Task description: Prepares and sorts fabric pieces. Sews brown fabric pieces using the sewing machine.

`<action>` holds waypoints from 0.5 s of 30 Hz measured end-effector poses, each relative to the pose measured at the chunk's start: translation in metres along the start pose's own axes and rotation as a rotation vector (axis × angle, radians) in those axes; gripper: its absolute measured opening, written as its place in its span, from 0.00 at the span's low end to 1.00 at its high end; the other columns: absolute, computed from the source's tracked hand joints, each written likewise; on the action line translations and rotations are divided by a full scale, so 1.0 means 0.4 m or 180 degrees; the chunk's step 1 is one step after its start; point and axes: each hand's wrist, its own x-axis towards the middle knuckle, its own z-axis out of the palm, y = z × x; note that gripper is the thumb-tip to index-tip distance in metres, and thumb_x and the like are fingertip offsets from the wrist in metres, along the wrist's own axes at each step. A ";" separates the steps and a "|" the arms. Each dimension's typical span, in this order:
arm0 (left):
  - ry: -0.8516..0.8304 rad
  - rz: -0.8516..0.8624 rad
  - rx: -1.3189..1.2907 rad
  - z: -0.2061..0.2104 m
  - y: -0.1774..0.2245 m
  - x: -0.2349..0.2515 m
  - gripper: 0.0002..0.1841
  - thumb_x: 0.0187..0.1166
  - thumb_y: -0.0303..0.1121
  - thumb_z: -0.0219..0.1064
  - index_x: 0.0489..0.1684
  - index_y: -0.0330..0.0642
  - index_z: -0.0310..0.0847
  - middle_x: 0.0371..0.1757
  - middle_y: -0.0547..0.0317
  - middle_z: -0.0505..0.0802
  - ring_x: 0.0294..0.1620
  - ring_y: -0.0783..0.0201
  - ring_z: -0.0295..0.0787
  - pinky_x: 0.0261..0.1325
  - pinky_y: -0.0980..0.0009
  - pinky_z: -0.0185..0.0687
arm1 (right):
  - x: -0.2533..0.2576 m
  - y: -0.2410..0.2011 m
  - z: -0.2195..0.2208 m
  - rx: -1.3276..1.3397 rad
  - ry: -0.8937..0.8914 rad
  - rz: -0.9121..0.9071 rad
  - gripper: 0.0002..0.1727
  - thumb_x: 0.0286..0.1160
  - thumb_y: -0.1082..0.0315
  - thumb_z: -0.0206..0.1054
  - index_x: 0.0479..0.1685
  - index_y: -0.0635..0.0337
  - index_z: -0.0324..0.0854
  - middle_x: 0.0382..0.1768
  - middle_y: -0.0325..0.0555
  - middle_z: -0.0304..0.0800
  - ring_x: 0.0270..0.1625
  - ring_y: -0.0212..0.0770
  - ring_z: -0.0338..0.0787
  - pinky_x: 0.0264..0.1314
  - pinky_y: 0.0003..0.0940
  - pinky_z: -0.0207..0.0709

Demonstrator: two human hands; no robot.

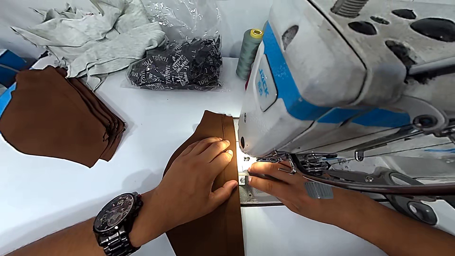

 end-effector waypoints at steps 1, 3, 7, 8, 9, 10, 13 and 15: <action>-0.0009 -0.0014 -0.0006 0.000 0.001 -0.001 0.25 0.78 0.60 0.59 0.50 0.50 0.92 0.65 0.61 0.91 0.75 0.61 0.82 0.75 0.60 0.77 | 0.001 0.001 -0.001 -0.0007 -0.0025 -0.0035 0.22 0.84 0.69 0.57 0.73 0.39 0.83 0.66 0.39 0.88 0.63 0.37 0.89 0.58 0.34 0.84; 0.0003 -0.0024 0.0005 0.000 0.000 0.000 0.25 0.77 0.60 0.60 0.50 0.51 0.92 0.65 0.62 0.91 0.75 0.61 0.81 0.75 0.60 0.77 | 0.004 0.001 -0.002 -0.0071 -0.0020 -0.0073 0.23 0.84 0.70 0.57 0.73 0.40 0.82 0.67 0.38 0.88 0.63 0.37 0.89 0.56 0.34 0.84; 0.0010 -0.0039 0.0013 0.001 -0.001 0.002 0.25 0.75 0.60 0.61 0.49 0.52 0.92 0.65 0.63 0.91 0.76 0.61 0.80 0.76 0.60 0.76 | 0.009 0.002 0.002 -0.0044 0.0000 -0.0096 0.23 0.84 0.70 0.56 0.73 0.41 0.83 0.66 0.39 0.89 0.61 0.37 0.89 0.55 0.32 0.84; 0.0002 -0.0055 0.0013 0.002 0.000 0.002 0.25 0.74 0.60 0.61 0.49 0.52 0.92 0.65 0.63 0.91 0.76 0.61 0.80 0.76 0.60 0.76 | 0.010 0.001 0.003 -0.0032 0.0019 -0.0101 0.22 0.84 0.70 0.56 0.72 0.41 0.84 0.66 0.39 0.89 0.61 0.37 0.89 0.55 0.32 0.84; -0.0005 -0.0067 0.0008 0.003 0.000 0.002 0.24 0.74 0.60 0.61 0.49 0.53 0.92 0.66 0.63 0.91 0.77 0.61 0.80 0.77 0.60 0.76 | 0.010 0.001 0.007 -0.0015 0.0055 -0.0105 0.22 0.84 0.70 0.57 0.71 0.41 0.84 0.65 0.39 0.89 0.60 0.37 0.89 0.53 0.31 0.84; -0.0016 -0.0077 0.0017 0.004 0.000 0.002 0.24 0.74 0.60 0.61 0.49 0.53 0.92 0.66 0.64 0.91 0.77 0.61 0.80 0.77 0.59 0.75 | 0.011 0.001 0.010 0.0015 0.0083 -0.0102 0.21 0.85 0.70 0.57 0.71 0.41 0.85 0.65 0.39 0.89 0.60 0.37 0.90 0.53 0.31 0.85; -0.0011 -0.0082 0.0053 0.007 0.001 0.003 0.25 0.73 0.60 0.61 0.51 0.53 0.92 0.66 0.64 0.90 0.77 0.60 0.79 0.77 0.58 0.76 | 0.013 -0.002 0.015 0.0061 0.0091 -0.0101 0.22 0.86 0.69 0.56 0.73 0.40 0.83 0.66 0.40 0.89 0.61 0.38 0.89 0.54 0.33 0.85; 0.0004 -0.0074 0.0045 0.007 0.000 0.004 0.25 0.73 0.60 0.62 0.51 0.53 0.92 0.66 0.64 0.90 0.77 0.60 0.79 0.77 0.58 0.76 | 0.014 -0.004 0.017 0.0061 0.0094 -0.0108 0.22 0.86 0.69 0.56 0.74 0.40 0.82 0.67 0.39 0.88 0.64 0.38 0.89 0.59 0.33 0.84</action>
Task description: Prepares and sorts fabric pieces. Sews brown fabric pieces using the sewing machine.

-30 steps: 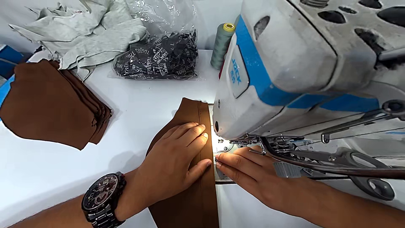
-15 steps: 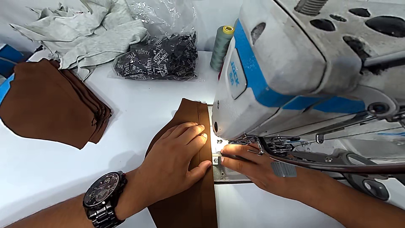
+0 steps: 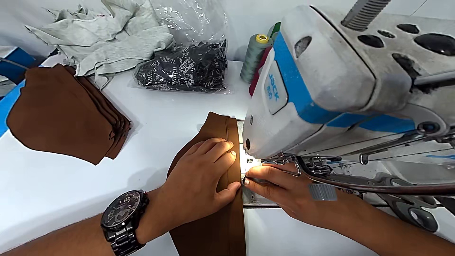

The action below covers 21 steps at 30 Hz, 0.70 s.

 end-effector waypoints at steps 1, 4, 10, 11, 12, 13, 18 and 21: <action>0.0000 0.0002 -0.0008 0.000 0.000 -0.001 0.24 0.73 0.60 0.62 0.51 0.53 0.92 0.66 0.64 0.90 0.78 0.61 0.79 0.77 0.57 0.76 | 0.001 -0.002 0.001 -0.0003 0.0013 -0.0005 0.22 0.86 0.69 0.56 0.74 0.40 0.82 0.67 0.39 0.88 0.65 0.37 0.88 0.61 0.33 0.84; -0.0021 0.0015 -0.0007 0.001 -0.002 0.000 0.24 0.73 0.60 0.62 0.51 0.53 0.91 0.67 0.64 0.90 0.78 0.61 0.78 0.78 0.58 0.75 | 0.002 -0.001 0.007 -0.0019 0.0079 -0.0013 0.22 0.87 0.69 0.56 0.74 0.40 0.82 0.67 0.38 0.88 0.64 0.37 0.88 0.61 0.32 0.83; 0.0006 0.0030 0.0024 0.001 -0.001 -0.001 0.24 0.71 0.58 0.62 0.52 0.53 0.92 0.66 0.65 0.90 0.77 0.61 0.78 0.77 0.59 0.75 | 0.009 -0.004 0.009 -0.0016 0.0108 0.0016 0.22 0.87 0.68 0.55 0.75 0.40 0.81 0.65 0.38 0.89 0.62 0.36 0.89 0.58 0.31 0.84; 0.0010 0.0033 0.0028 0.001 -0.001 -0.002 0.24 0.71 0.58 0.62 0.52 0.53 0.92 0.66 0.65 0.90 0.78 0.61 0.78 0.77 0.59 0.75 | 0.011 -0.005 0.008 -0.0048 0.0093 0.0018 0.22 0.88 0.67 0.55 0.75 0.39 0.81 0.65 0.38 0.89 0.61 0.36 0.89 0.57 0.32 0.84; -0.0001 0.0040 0.0041 0.001 0.000 -0.002 0.24 0.72 0.58 0.62 0.53 0.53 0.91 0.66 0.65 0.90 0.78 0.61 0.78 0.77 0.59 0.75 | 0.012 -0.006 0.010 -0.0074 0.0102 0.0021 0.22 0.88 0.67 0.55 0.75 0.40 0.81 0.64 0.38 0.89 0.61 0.37 0.89 0.57 0.32 0.84; -0.0011 0.0043 0.0060 0.001 0.000 -0.003 0.24 0.72 0.59 0.62 0.53 0.53 0.91 0.66 0.65 0.90 0.78 0.61 0.78 0.77 0.59 0.75 | 0.014 -0.008 0.013 -0.0117 0.0113 0.0015 0.21 0.88 0.67 0.55 0.75 0.40 0.82 0.64 0.38 0.89 0.60 0.36 0.89 0.56 0.32 0.84; -0.0039 0.0066 0.0093 0.001 0.002 -0.004 0.27 0.74 0.60 0.59 0.56 0.53 0.91 0.67 0.64 0.90 0.78 0.60 0.77 0.78 0.59 0.73 | 0.027 -0.029 0.014 -0.0494 0.0156 -0.0081 0.20 0.88 0.68 0.53 0.70 0.47 0.83 0.61 0.39 0.90 0.60 0.39 0.89 0.56 0.32 0.82; -0.0100 0.0071 0.0110 0.000 0.003 -0.009 0.29 0.76 0.62 0.57 0.60 0.52 0.90 0.69 0.64 0.89 0.80 0.60 0.76 0.81 0.58 0.71 | 0.037 -0.051 0.008 -0.0703 0.0155 -0.0060 0.20 0.88 0.70 0.51 0.69 0.50 0.83 0.59 0.40 0.89 0.59 0.42 0.86 0.54 0.35 0.79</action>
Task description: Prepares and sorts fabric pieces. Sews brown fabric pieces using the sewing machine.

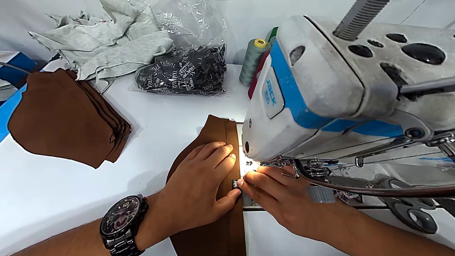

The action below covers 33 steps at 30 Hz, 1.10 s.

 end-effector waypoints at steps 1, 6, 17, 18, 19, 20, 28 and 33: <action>-0.0022 0.0005 0.0025 0.000 0.001 -0.002 0.30 0.76 0.62 0.56 0.61 0.51 0.89 0.70 0.63 0.89 0.81 0.59 0.75 0.83 0.57 0.69 | 0.002 -0.007 -0.004 -0.0048 -0.0011 0.0009 0.20 0.88 0.70 0.51 0.69 0.51 0.83 0.59 0.41 0.89 0.58 0.43 0.86 0.54 0.36 0.78; 0.0201 0.0640 -0.0089 -0.027 -0.010 -0.028 0.22 0.87 0.51 0.55 0.62 0.47 0.86 0.71 0.56 0.87 0.82 0.55 0.75 0.86 0.52 0.67 | 0.007 -0.020 -0.001 -0.0214 0.0065 0.0011 0.19 0.87 0.71 0.50 0.66 0.53 0.84 0.56 0.41 0.89 0.53 0.43 0.85 0.53 0.36 0.76; -0.0021 0.1569 -0.0507 -0.049 -0.058 -0.041 0.15 0.90 0.29 0.56 0.60 0.41 0.89 0.65 0.57 0.93 0.72 0.61 0.86 0.77 0.70 0.78 | 0.001 -0.020 -0.003 -0.0020 0.0002 0.0117 0.20 0.87 0.70 0.51 0.70 0.52 0.83 0.59 0.41 0.89 0.57 0.43 0.86 0.55 0.35 0.78; -0.0015 0.1494 -0.0505 -0.045 -0.057 -0.043 0.15 0.90 0.29 0.56 0.61 0.42 0.90 0.66 0.59 0.92 0.73 0.62 0.85 0.78 0.71 0.77 | -0.005 -0.019 -0.008 -0.0016 -0.0033 0.0164 0.20 0.87 0.70 0.51 0.71 0.50 0.81 0.61 0.40 0.88 0.59 0.42 0.86 0.57 0.36 0.78; 0.0010 0.1404 -0.0483 -0.039 -0.059 -0.043 0.15 0.90 0.31 0.56 0.61 0.43 0.90 0.66 0.60 0.92 0.74 0.64 0.85 0.79 0.71 0.76 | -0.014 -0.018 -0.017 -0.0034 -0.0015 0.0227 0.20 0.87 0.69 0.52 0.72 0.49 0.80 0.62 0.40 0.89 0.61 0.42 0.88 0.58 0.37 0.81; 0.0040 0.1324 -0.0454 -0.030 -0.062 -0.041 0.16 0.90 0.31 0.55 0.62 0.44 0.89 0.66 0.61 0.92 0.74 0.64 0.84 0.79 0.72 0.76 | -0.025 -0.015 -0.028 -0.0054 0.0084 0.0305 0.19 0.87 0.69 0.54 0.71 0.48 0.80 0.61 0.40 0.90 0.59 0.41 0.90 0.56 0.37 0.82; -0.0538 0.0704 -0.0386 -0.077 -0.020 0.038 0.15 0.90 0.31 0.57 0.59 0.41 0.93 0.66 0.56 0.93 0.77 0.64 0.82 0.79 0.72 0.73 | -0.067 0.025 -0.054 -0.0309 0.0257 0.0832 0.17 0.78 0.66 0.56 0.49 0.46 0.93 0.37 0.37 0.95 0.38 0.39 0.92 0.37 0.34 0.81; 0.0205 0.1026 -0.0295 -0.011 -0.025 0.026 0.16 0.89 0.34 0.56 0.54 0.48 0.94 0.57 0.61 0.95 0.68 0.69 0.87 0.72 0.78 0.78 | -0.049 0.036 -0.057 -0.0165 0.0199 0.0984 0.15 0.74 0.64 0.58 0.43 0.46 0.94 0.30 0.37 0.89 0.37 0.39 0.90 0.34 0.34 0.80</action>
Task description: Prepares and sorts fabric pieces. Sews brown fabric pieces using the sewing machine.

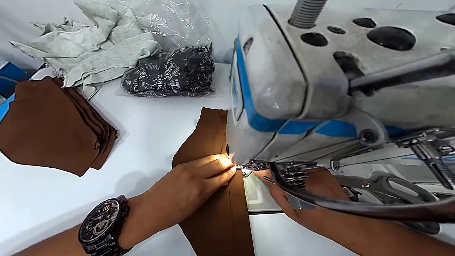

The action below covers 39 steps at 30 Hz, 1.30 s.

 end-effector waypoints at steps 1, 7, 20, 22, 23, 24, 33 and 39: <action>0.0018 -0.0003 0.0018 0.001 0.003 0.003 0.16 0.88 0.34 0.56 0.53 0.48 0.94 0.56 0.62 0.95 0.67 0.69 0.87 0.71 0.79 0.78 | 0.008 0.000 -0.009 0.0087 -0.0124 -0.0002 0.14 0.73 0.65 0.60 0.43 0.48 0.94 0.32 0.41 0.92 0.38 0.42 0.93 0.36 0.37 0.83; 0.0042 -0.0063 0.0038 0.017 0.012 0.014 0.15 0.88 0.33 0.57 0.53 0.50 0.94 0.52 0.65 0.93 0.62 0.70 0.87 0.64 0.81 0.80 | 0.024 -0.001 -0.005 0.0407 -0.0448 -0.0007 0.15 0.76 0.67 0.60 0.51 0.48 0.93 0.38 0.39 0.94 0.43 0.39 0.94 0.43 0.35 0.84; 0.0014 -0.0121 -0.0045 0.022 0.010 0.018 0.15 0.88 0.35 0.57 0.53 0.51 0.94 0.51 0.66 0.94 0.63 0.71 0.88 0.68 0.80 0.79 | 0.022 -0.003 0.011 0.0053 -0.0580 -0.0203 0.18 0.77 0.68 0.59 0.57 0.48 0.92 0.35 0.39 0.93 0.41 0.42 0.93 0.39 0.36 0.84; -0.0097 -0.0136 -0.0153 0.023 0.007 0.015 0.16 0.90 0.35 0.56 0.56 0.50 0.94 0.55 0.64 0.94 0.67 0.68 0.87 0.72 0.77 0.79 | 0.023 -0.005 0.007 0.0063 -0.0659 -0.0197 0.18 0.77 0.69 0.59 0.58 0.48 0.91 0.37 0.39 0.94 0.42 0.41 0.94 0.40 0.36 0.85; -0.0120 -0.0144 -0.0194 0.024 0.005 0.014 0.16 0.90 0.35 0.56 0.57 0.49 0.94 0.56 0.64 0.94 0.68 0.68 0.86 0.73 0.76 0.79 | 0.023 -0.004 0.007 0.0092 -0.0693 -0.0196 0.18 0.77 0.69 0.59 0.58 0.49 0.92 0.38 0.40 0.94 0.43 0.41 0.94 0.41 0.36 0.85; -0.0115 -0.0147 -0.0214 0.025 0.003 0.013 0.16 0.90 0.35 0.57 0.57 0.49 0.94 0.56 0.63 0.94 0.68 0.68 0.86 0.73 0.76 0.79 | 0.021 -0.003 0.009 0.0095 -0.0700 -0.0206 0.18 0.77 0.69 0.59 0.58 0.48 0.91 0.39 0.39 0.94 0.44 0.41 0.94 0.42 0.36 0.85; -0.0140 -0.0181 -0.0205 0.022 -0.003 -0.002 0.19 0.89 0.42 0.53 0.62 0.57 0.92 0.62 0.62 0.93 0.76 0.63 0.82 0.81 0.66 0.74 | 0.041 -0.003 -0.002 0.0199 -0.0799 0.0082 0.15 0.77 0.68 0.62 0.53 0.45 0.93 0.40 0.40 0.95 0.45 0.41 0.95 0.44 0.36 0.86; -0.0130 -0.0164 -0.0229 0.023 -0.003 -0.007 0.19 0.89 0.43 0.53 0.62 0.60 0.92 0.63 0.64 0.93 0.76 0.64 0.82 0.83 0.62 0.72 | 0.047 0.002 -0.005 0.0253 -0.0764 0.0018 0.14 0.78 0.68 0.61 0.50 0.46 0.93 0.41 0.40 0.96 0.47 0.40 0.95 0.46 0.37 0.86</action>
